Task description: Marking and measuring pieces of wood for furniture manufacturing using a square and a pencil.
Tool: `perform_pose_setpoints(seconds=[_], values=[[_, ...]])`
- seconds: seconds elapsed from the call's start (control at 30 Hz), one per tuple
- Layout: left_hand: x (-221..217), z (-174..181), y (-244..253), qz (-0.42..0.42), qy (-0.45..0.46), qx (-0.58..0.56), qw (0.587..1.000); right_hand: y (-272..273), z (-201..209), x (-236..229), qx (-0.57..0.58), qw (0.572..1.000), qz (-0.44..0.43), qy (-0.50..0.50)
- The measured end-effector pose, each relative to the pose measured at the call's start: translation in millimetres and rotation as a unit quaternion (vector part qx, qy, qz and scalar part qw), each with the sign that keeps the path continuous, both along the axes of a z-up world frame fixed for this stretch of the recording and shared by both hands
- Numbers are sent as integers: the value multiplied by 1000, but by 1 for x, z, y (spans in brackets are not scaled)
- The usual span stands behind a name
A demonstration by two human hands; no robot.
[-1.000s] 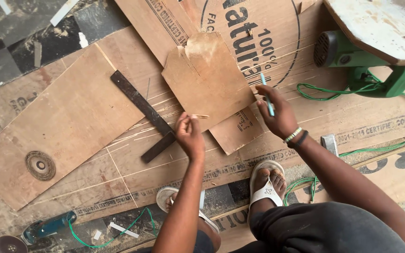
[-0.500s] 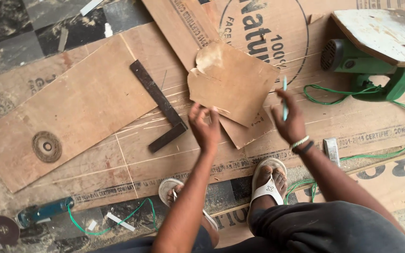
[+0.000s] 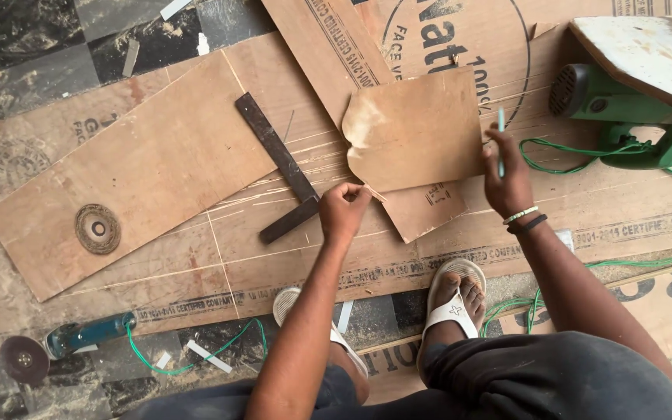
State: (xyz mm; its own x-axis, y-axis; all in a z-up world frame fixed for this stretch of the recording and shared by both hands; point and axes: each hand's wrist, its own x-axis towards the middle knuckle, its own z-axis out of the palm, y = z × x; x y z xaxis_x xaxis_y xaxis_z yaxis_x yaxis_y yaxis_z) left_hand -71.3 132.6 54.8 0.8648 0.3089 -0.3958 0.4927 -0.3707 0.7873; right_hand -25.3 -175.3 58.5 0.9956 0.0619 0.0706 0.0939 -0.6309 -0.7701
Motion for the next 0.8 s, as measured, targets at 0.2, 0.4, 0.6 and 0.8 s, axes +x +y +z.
perform_pose_setpoints(seconds=[0.2,0.4,0.6,0.8], values=[[-2,-20,-1,31,-63,23,997,0,-36,-5,-18,998,-63,16],[1,-27,-2,12,-79,28,996,9,-41,8,-30,998,-45,-12],[12,2,-5,-111,61,0,992,-13,-46,73,-41,998,23,-41],[15,-2,-23,-133,51,-117,983,1,9,61,140,986,-53,-73]])
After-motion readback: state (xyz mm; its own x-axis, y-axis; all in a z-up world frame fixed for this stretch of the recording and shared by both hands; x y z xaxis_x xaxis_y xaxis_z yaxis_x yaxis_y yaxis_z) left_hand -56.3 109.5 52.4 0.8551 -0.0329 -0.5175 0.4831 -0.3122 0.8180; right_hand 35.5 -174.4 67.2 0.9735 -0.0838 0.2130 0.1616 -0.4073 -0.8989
